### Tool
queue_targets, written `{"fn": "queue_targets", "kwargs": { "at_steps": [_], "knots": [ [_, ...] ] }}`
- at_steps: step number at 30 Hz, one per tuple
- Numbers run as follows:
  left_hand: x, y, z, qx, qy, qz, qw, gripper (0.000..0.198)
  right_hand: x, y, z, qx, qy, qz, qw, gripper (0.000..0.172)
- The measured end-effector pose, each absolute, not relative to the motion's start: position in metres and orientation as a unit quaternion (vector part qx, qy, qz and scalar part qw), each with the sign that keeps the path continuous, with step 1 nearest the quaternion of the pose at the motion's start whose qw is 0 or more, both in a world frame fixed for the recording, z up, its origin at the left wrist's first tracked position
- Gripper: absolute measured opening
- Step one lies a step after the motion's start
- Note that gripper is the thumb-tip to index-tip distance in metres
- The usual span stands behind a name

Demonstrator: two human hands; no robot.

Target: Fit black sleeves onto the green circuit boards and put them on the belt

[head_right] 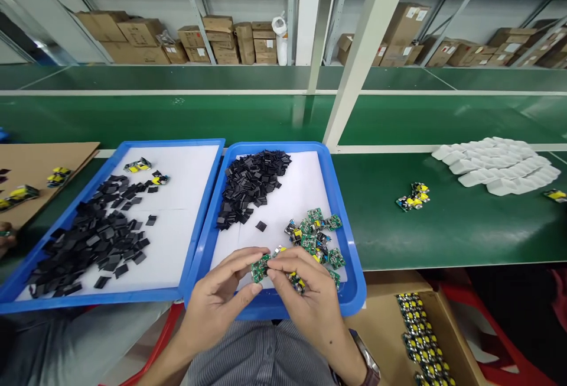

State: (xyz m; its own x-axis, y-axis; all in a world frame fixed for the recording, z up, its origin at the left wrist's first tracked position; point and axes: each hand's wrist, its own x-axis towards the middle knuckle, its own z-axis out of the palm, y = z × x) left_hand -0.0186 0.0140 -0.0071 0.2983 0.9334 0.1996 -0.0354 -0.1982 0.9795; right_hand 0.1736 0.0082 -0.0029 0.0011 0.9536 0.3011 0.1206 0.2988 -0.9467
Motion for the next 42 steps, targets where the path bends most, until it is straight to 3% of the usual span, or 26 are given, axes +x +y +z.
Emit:
{"fn": "queue_targets", "kwargs": {
  "at_steps": [7,31,38,42],
  "knots": [
    [-0.023,0.011,-0.01,0.564,0.346,0.493,0.566,0.042,0.163,0.003,-0.003,-0.468,-0.59,0.385,0.534,0.016],
    [-0.027,0.009,-0.021,0.656,0.4,0.487,0.416,0.047,0.165,0.015,0.01,-0.455,-0.687,0.371,0.427,0.018],
    [-0.029,0.01,-0.015,0.679,0.38,0.47,0.418,0.05,0.169,0.018,0.007,-0.467,-0.571,0.507,0.446,0.009],
    [-0.029,0.01,-0.015,0.671,0.387,0.477,0.414,0.047,0.169,0.012,0.006,-0.454,-0.608,0.465,0.457,0.012]
  ]
}}
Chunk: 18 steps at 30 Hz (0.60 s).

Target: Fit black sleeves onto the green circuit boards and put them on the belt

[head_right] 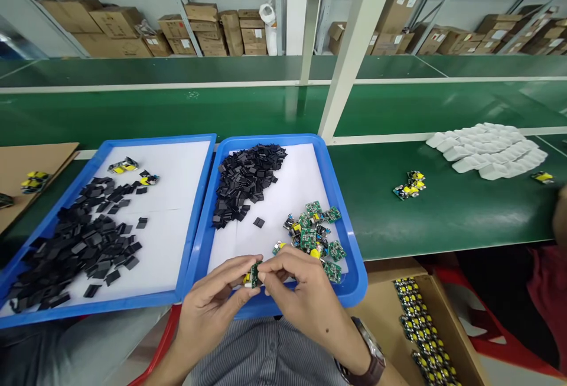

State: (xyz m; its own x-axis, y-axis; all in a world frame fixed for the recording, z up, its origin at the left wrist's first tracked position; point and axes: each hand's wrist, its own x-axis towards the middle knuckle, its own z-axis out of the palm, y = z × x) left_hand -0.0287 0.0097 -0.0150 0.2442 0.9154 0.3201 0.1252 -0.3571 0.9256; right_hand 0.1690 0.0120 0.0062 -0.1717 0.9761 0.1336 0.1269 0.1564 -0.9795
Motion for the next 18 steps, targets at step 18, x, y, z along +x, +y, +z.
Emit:
{"fn": "queue_targets", "kwargs": {
  "at_steps": [18],
  "knots": [
    [-0.03,0.004,-0.017,0.716,0.393,0.424,0.392,0.053,0.172,0.014,-0.007,-0.439,-0.435,0.657,0.432,0.011]
  ]
}}
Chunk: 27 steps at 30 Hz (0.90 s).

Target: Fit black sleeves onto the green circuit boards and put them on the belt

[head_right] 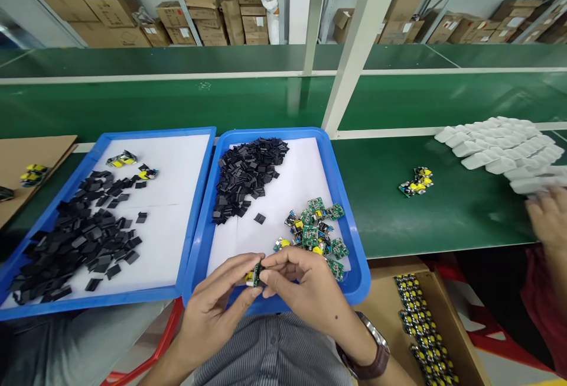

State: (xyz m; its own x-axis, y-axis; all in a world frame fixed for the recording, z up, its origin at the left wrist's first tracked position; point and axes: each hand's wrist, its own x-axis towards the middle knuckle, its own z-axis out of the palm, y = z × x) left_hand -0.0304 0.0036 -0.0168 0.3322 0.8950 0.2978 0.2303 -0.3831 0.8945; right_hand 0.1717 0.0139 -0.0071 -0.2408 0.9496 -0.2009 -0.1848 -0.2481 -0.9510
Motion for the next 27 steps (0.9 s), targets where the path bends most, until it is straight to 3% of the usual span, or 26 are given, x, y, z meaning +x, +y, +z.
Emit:
{"fn": "queue_targets", "kwargs": {
  "at_steps": [13,21,27],
  "knots": [
    [-0.027,0.003,-0.022,0.756,0.368,0.443,0.311,0.06,0.165,0.009,-0.001,-0.474,-0.483,0.591,0.439,0.008],
    [-0.023,-0.001,-0.017,0.709,0.377,0.459,0.38,0.054,0.176,0.011,-0.009,-0.423,-0.393,0.681,0.45,0.009],
    [-0.02,-0.001,-0.017,0.692,0.349,0.5,0.385,0.048,0.177,0.007,-0.013,-0.441,-0.423,0.651,0.451,0.002]
  ]
}}
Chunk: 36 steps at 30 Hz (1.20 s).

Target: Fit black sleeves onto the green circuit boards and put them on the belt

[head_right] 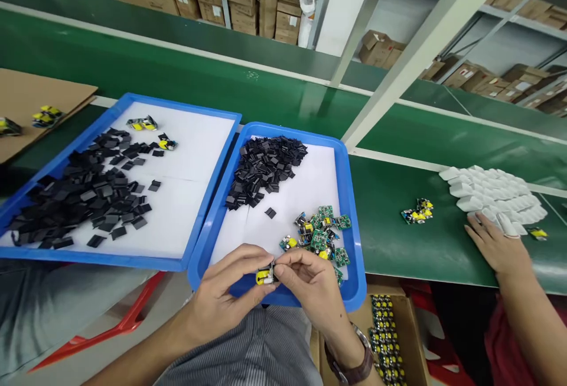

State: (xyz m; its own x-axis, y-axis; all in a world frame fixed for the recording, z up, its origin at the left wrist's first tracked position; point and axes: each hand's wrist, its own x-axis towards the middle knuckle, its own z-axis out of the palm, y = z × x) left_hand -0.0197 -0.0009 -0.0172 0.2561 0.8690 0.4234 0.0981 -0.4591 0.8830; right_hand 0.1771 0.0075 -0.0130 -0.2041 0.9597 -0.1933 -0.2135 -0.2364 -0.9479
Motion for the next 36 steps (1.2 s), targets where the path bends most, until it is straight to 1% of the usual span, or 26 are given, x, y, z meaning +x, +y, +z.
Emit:
{"fn": "queue_targets", "kwargs": {
  "at_steps": [2,7,11,16,20,23,30,36],
  "knots": [
    [-0.02,-0.001,-0.016,0.687,0.34,0.51,0.39,0.048,0.177,0.005,-0.008,-0.447,-0.447,0.636,0.443,0.002],
    [-0.019,-0.002,-0.016,0.672,0.316,0.525,0.415,0.046,0.18,0.001,0.006,-0.471,-0.526,0.574,0.415,0.007],
    [-0.019,-0.003,-0.019,0.671,0.296,0.544,0.407,0.046,0.18,0.0,0.005,-0.463,-0.519,0.607,0.385,0.006],
    [-0.022,-0.001,-0.019,0.694,0.314,0.515,0.393,0.044,0.182,-0.004,0.001,-0.485,-0.54,0.548,0.415,0.004],
    [-0.022,0.001,-0.017,0.684,0.3,0.533,0.398,0.041,0.185,-0.001,-0.004,-0.452,-0.498,0.62,0.403,0.004],
    [-0.022,0.0,-0.016,0.675,0.292,0.538,0.412,0.039,0.186,0.001,-0.006,-0.439,-0.471,0.649,0.405,0.002],
    [-0.022,-0.002,-0.018,0.676,0.265,0.551,0.412,0.04,0.182,-0.006,-0.003,-0.449,-0.453,0.659,0.399,0.002],
    [-0.024,-0.005,-0.008,0.684,0.298,0.534,0.398,0.039,0.177,-0.003,0.001,-0.451,-0.477,0.638,0.403,0.003]
  ]
}}
